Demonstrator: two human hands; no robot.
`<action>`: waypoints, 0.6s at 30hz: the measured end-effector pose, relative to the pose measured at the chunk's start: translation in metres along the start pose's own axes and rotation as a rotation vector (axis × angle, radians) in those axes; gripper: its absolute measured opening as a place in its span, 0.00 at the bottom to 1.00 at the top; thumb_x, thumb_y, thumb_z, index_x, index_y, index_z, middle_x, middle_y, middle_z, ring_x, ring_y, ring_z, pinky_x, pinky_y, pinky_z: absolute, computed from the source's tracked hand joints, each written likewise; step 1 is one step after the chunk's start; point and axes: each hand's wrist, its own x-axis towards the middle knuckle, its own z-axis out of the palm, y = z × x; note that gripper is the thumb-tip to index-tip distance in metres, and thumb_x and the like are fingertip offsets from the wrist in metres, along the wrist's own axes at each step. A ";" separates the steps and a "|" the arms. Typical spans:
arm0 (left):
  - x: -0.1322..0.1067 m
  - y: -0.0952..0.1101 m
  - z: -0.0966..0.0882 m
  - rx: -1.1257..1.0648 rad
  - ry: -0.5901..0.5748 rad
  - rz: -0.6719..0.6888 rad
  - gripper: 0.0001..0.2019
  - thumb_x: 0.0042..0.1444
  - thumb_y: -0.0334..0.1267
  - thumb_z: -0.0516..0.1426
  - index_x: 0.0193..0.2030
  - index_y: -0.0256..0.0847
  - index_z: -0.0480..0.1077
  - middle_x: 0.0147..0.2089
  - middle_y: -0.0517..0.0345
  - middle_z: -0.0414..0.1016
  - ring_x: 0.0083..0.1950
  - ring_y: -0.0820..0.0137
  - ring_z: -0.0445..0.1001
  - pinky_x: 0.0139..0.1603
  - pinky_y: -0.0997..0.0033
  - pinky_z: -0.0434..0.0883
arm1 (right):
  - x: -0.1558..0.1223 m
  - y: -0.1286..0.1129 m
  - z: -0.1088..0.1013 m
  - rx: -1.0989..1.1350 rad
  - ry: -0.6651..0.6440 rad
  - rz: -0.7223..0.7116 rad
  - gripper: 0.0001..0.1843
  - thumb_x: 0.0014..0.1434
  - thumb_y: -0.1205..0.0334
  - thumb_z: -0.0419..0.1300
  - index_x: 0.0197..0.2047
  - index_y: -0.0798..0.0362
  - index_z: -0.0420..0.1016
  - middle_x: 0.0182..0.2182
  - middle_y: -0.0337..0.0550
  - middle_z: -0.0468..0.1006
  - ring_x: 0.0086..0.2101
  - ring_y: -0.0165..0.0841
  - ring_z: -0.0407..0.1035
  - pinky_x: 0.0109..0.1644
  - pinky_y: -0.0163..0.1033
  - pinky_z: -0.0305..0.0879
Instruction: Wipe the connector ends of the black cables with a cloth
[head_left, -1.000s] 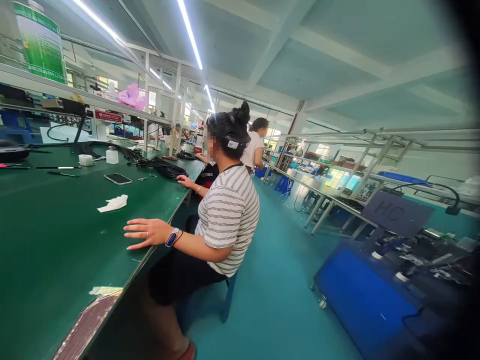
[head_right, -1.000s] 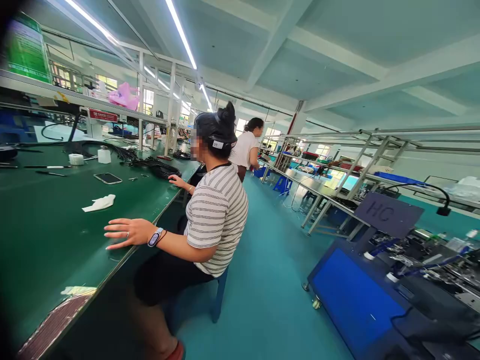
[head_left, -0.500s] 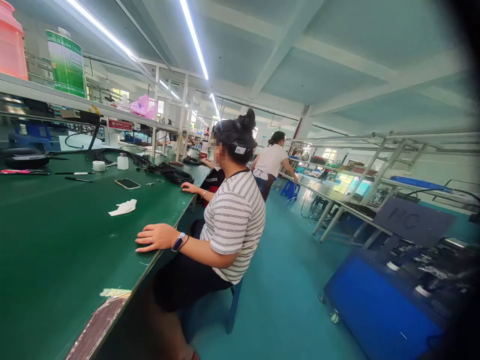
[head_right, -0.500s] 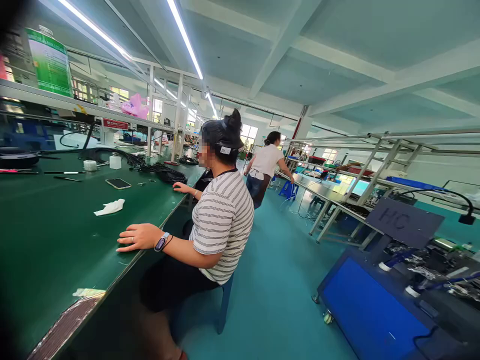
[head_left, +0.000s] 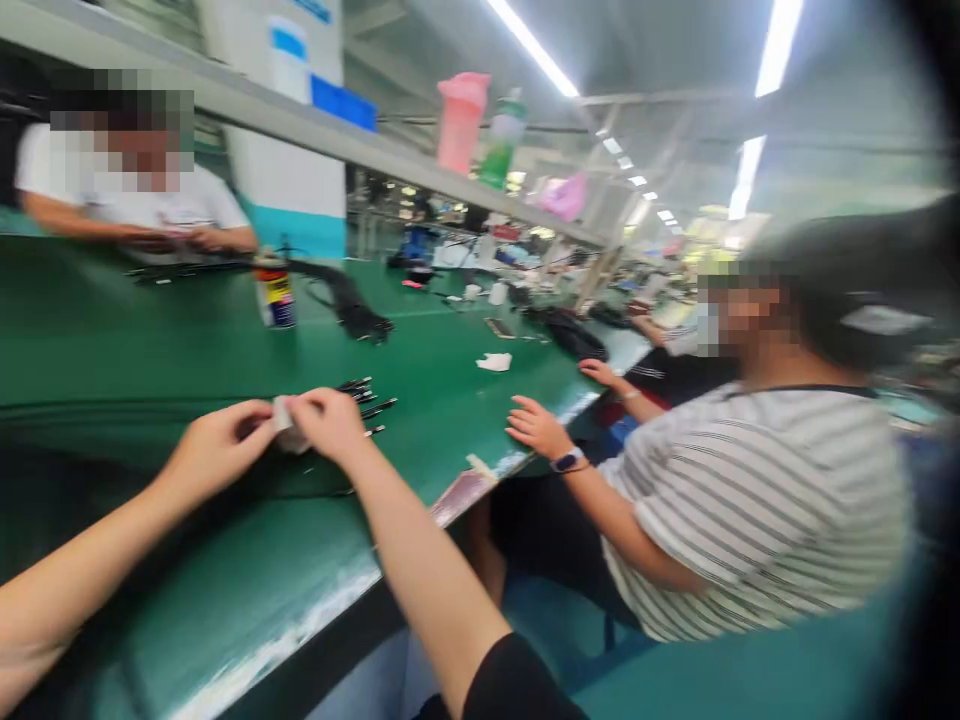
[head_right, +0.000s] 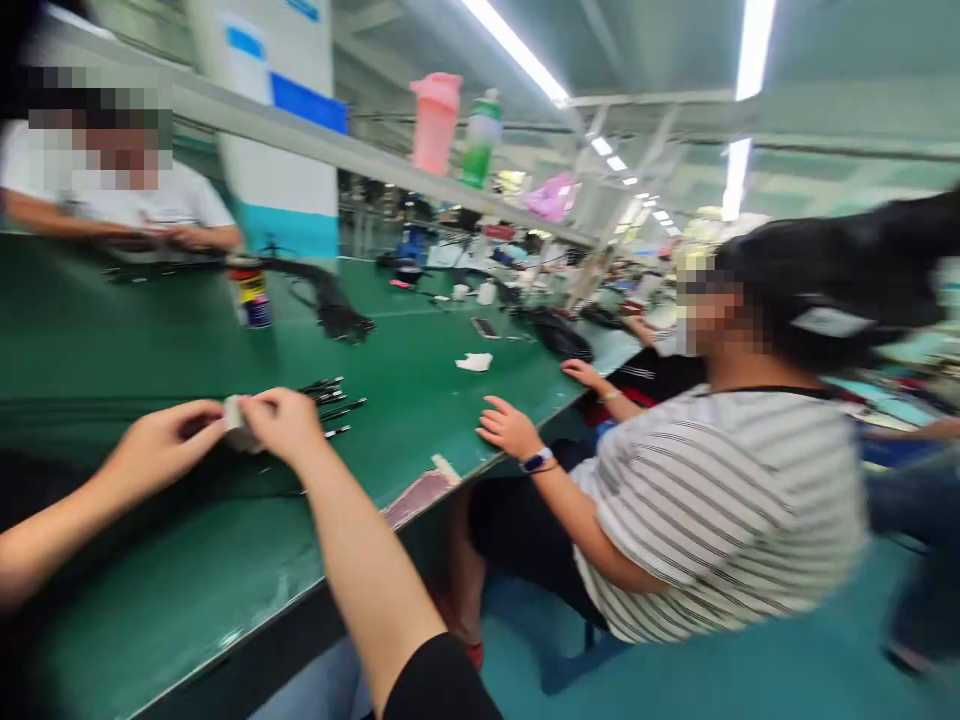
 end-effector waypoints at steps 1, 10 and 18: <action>-0.009 -0.008 -0.008 -0.042 -0.024 -0.013 0.18 0.59 0.48 0.53 0.40 0.33 0.72 0.37 0.57 0.76 0.36 0.71 0.72 0.40 0.73 0.70 | 0.000 -0.004 -0.002 0.034 0.005 -0.012 0.12 0.60 0.54 0.58 0.34 0.53 0.76 0.31 0.37 0.78 0.34 0.32 0.71 0.37 0.34 0.65; -0.004 -0.014 -0.058 -0.055 -0.531 0.006 0.26 0.51 0.52 0.58 0.48 0.32 0.71 0.29 0.57 0.73 0.27 0.72 0.67 0.27 0.75 0.61 | 0.016 0.015 -0.028 0.237 0.269 -0.031 0.23 0.53 0.43 0.58 0.25 0.57 0.71 0.20 0.36 0.68 0.25 0.27 0.59 0.29 0.32 0.55; -0.028 0.029 -0.086 0.280 -0.342 0.208 0.16 0.55 0.44 0.58 0.46 0.36 0.73 0.45 0.49 0.72 0.45 0.64 0.71 0.45 0.69 0.66 | 0.030 0.036 -0.049 0.311 0.646 0.093 0.23 0.54 0.43 0.58 0.24 0.55 0.65 0.20 0.35 0.65 0.22 0.25 0.57 0.27 0.33 0.55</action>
